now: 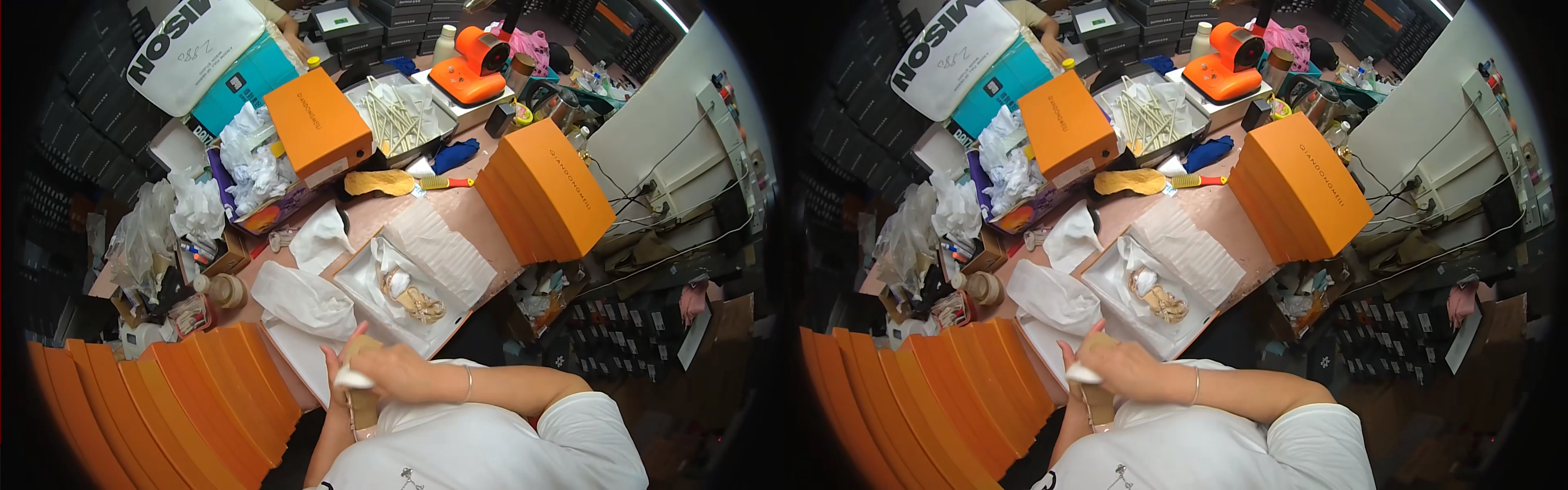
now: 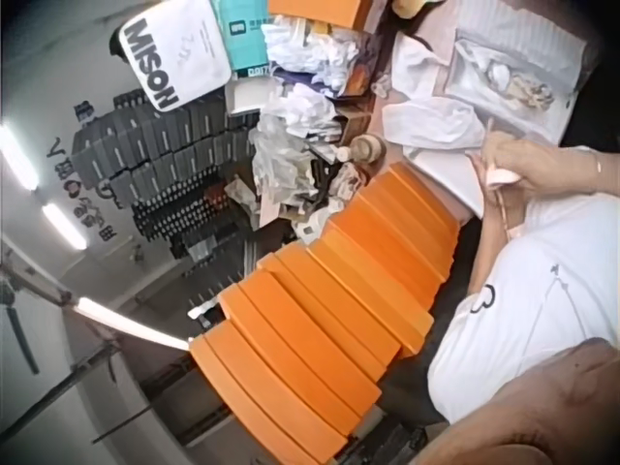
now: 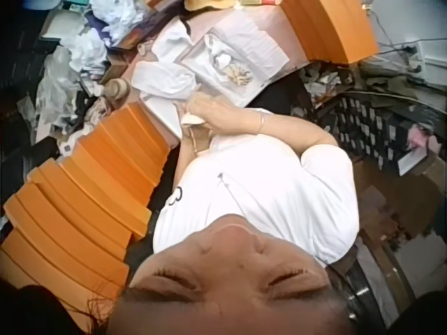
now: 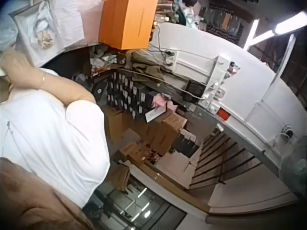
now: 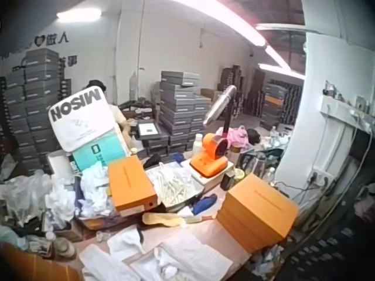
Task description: Inspecting, wrapping, and packing high-heeled shoes into orange brand-name shoe boxes.
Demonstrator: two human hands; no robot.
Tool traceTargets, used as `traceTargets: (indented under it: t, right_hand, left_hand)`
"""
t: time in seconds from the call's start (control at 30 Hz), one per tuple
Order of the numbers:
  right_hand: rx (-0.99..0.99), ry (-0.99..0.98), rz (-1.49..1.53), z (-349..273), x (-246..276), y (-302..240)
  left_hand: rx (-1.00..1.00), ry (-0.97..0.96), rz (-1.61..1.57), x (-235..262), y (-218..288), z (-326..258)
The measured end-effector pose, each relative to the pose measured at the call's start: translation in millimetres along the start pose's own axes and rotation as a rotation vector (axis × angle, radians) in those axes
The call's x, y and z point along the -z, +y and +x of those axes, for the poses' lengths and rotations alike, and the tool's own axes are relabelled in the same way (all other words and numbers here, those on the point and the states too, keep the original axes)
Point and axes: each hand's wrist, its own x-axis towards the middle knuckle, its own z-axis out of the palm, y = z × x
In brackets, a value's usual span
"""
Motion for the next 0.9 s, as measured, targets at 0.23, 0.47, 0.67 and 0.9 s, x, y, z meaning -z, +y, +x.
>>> traceTargets:
  t: [0.23,0.47,0.67,0.9]
  right_hand:
    - [-0.089,-0.01,-0.063,11.9,-2.0,25.3]
    - [0.01,0.078,-0.153,4.6,8.8,29.6]
    - [0.1,-0.133,-0.127,-16.0,14.9,6.1]
    - [0.112,-0.249,-0.098,-12.4,17.3,-2.1]
  left_hand:
    - [-0.017,0.166,-0.141,-9.8,-9.3,-5.1]
    - [0.033,0.152,-0.187,-13.0,-2.1,-5.8]
    - [0.053,0.011,-0.203,-6.0,-0.9,-1.5]
    - [0.003,-0.047,-0.103,-0.1,-2.7,-0.6]
